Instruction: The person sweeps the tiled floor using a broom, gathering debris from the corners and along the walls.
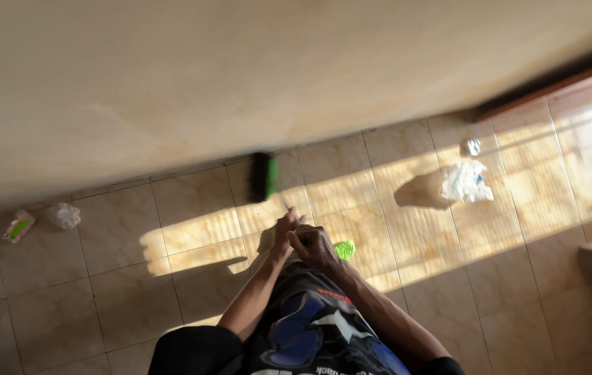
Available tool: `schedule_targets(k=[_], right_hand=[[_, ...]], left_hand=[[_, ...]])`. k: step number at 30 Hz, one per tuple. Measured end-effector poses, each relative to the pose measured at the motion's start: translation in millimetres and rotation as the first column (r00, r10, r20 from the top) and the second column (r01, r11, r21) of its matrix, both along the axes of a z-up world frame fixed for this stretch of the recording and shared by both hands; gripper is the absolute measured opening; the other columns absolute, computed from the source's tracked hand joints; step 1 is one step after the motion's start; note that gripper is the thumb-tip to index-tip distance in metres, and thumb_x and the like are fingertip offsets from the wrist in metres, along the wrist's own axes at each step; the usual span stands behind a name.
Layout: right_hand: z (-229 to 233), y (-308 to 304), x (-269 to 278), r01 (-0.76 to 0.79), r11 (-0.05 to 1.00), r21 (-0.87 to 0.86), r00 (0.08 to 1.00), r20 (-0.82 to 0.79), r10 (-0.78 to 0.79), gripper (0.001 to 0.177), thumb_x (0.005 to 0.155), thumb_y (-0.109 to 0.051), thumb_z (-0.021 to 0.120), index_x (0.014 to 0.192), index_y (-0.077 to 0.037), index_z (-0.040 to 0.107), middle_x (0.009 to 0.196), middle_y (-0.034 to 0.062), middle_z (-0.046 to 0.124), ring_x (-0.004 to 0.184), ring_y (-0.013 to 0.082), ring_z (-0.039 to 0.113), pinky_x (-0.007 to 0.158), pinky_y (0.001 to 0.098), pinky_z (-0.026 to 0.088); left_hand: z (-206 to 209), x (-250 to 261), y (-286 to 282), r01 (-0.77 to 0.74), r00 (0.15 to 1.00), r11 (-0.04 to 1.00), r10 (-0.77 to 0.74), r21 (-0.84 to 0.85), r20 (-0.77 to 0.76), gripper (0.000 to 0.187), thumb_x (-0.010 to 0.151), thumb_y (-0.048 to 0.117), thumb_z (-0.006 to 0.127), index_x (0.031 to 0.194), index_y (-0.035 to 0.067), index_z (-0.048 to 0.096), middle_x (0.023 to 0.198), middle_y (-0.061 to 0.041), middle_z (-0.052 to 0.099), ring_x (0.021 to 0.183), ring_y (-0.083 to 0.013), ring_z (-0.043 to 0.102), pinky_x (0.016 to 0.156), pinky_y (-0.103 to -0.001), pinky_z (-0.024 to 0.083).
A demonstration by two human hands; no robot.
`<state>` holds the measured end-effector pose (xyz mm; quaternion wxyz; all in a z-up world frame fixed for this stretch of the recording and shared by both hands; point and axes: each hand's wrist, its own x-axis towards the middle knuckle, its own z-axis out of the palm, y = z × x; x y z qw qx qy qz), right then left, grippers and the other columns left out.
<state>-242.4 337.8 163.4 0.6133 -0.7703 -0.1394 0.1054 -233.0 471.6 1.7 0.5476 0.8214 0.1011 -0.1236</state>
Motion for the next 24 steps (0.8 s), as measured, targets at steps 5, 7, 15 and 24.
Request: schedule_targets(k=[5, 7, 15, 24], right_hand=[[31, -16, -19, 0.0, 0.987, -0.161, 1.0, 0.02, 0.003, 0.034, 0.096, -0.018, 0.064, 0.069, 0.001, 0.067, 0.061, 0.0096, 0.063, 0.063, 0.0202, 0.059, 0.064, 0.0347, 0.05], [51, -15, -19, 0.041, 0.992, -0.118, 0.999, 0.027, -0.038, 0.034, 0.097, -0.018, 0.064, 0.069, 0.002, 0.066, 0.062, 0.0097, 0.061, 0.063, 0.0202, 0.058, 0.065, 0.0341, 0.05], [52, -9, -14, 0.221, 0.971, 0.086, 0.947, -0.257, -0.193, 0.025, 0.094, -0.017, 0.066, 0.081, 0.005, 0.069, 0.061, 0.0072, 0.063, 0.054, 0.0107, 0.053, 0.048, 0.033, 0.043], [-6, -39, -10, 0.164, 0.985, -0.058, 0.986, -0.01, -0.165, 0.032, 0.097, -0.024, 0.06, 0.079, -0.001, 0.071, 0.06, 0.0058, 0.064, 0.047, 0.0098, 0.056, 0.044, 0.0309, 0.046]], left_hand=[[39, 2, -39, 0.275, 0.961, 0.945, -0.274, 0.177, -0.028, 0.043, 0.094, 0.027, 0.058, 0.125, -0.002, 0.05, 0.065, -0.019, 0.065, 0.057, -0.0343, 0.069, 0.048, -0.045, 0.052], [60, 4, -41, 0.269, 0.957, 0.929, -0.288, 0.253, 0.04, 0.029, 0.098, 0.025, 0.056, 0.112, 0.0, 0.058, 0.067, -0.02, 0.066, 0.061, -0.0371, 0.069, 0.055, -0.046, 0.052], [91, 7, -8, 0.194, 0.966, 0.928, -0.237, 0.319, 0.101, 0.037, 0.094, 0.028, 0.061, 0.111, -0.004, 0.056, 0.076, -0.022, 0.069, 0.073, -0.0411, 0.07, 0.065, -0.048, 0.055], [17, 21, -64, 0.304, 0.935, 0.952, -0.305, -0.034, -0.179, 0.042, 0.104, 0.031, 0.062, 0.084, -0.003, 0.05, 0.059, -0.016, 0.056, 0.053, -0.0296, 0.055, 0.056, -0.045, 0.049]])
